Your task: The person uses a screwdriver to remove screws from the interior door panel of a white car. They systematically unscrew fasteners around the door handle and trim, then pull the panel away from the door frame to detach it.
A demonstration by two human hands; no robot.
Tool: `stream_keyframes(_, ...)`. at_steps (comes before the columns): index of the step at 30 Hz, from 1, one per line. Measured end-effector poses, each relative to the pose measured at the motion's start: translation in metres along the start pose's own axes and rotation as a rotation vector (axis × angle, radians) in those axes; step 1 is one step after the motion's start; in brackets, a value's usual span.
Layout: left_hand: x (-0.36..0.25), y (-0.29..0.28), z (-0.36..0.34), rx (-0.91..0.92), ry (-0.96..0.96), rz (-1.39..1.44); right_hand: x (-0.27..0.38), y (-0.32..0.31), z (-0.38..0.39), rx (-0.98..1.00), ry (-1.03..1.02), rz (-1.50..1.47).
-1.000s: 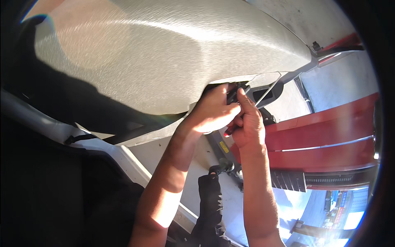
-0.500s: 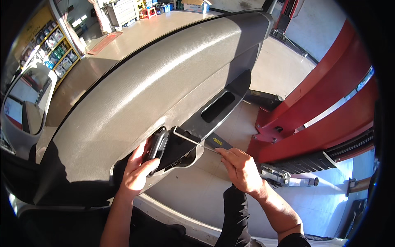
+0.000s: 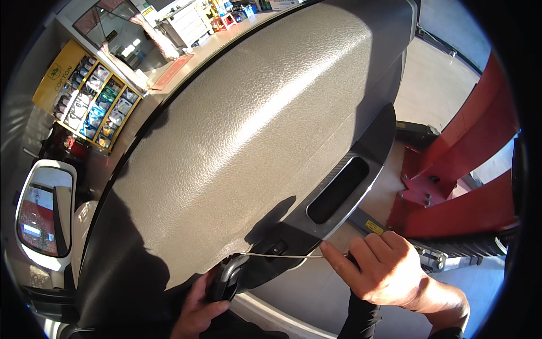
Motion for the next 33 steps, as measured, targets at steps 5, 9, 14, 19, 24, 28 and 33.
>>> stream_keyframes(5, 0.017, -0.02, 0.003, 0.021, 0.104, 0.087, -0.007, -0.02, -0.034, 0.167, -0.125, 0.037)
stream_keyframes(9, 0.04, -0.036, 0.005, 0.053, 0.088, -0.032, -0.002, -0.042, -0.062, 0.202, -0.207, 0.187)
stream_keyframes(14, 0.027, -0.009, -0.004, 0.158, 0.051, 0.171, 0.026, -0.052, -0.093, 0.331, -0.287, 0.377)
stream_keyframes(19, -0.011, 0.017, -0.005, 0.289, 0.213, 0.141, 0.038, -0.071, -0.136, 0.602, -0.429, 0.227)
stream_keyframes(24, 0.0, 0.009, -0.007, 0.234, 0.137, 0.109, 0.022, -0.041, -0.158, 0.727, -0.354, 0.043)
stream_keyframes(28, 0.002, 0.021, -0.013, 0.3, 0.152, 0.204, 0.03, -0.053, -0.149, 0.776, -0.329, 0.178)
stream_keyframes(33, -0.004, 0.029, -0.013, 0.338, 0.207, 0.201, 0.074, -0.079, -0.143, 0.614, -0.482, 0.385)
Point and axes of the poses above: each hand's wrist, its own z-axis away from the middle knuckle, its own y-axis out of the palm, x = y × z, the point moved 10 cm from there along -z, towards the middle knuckle, and after that the axes turned 12 degrees about z, right-handed, at the moved point
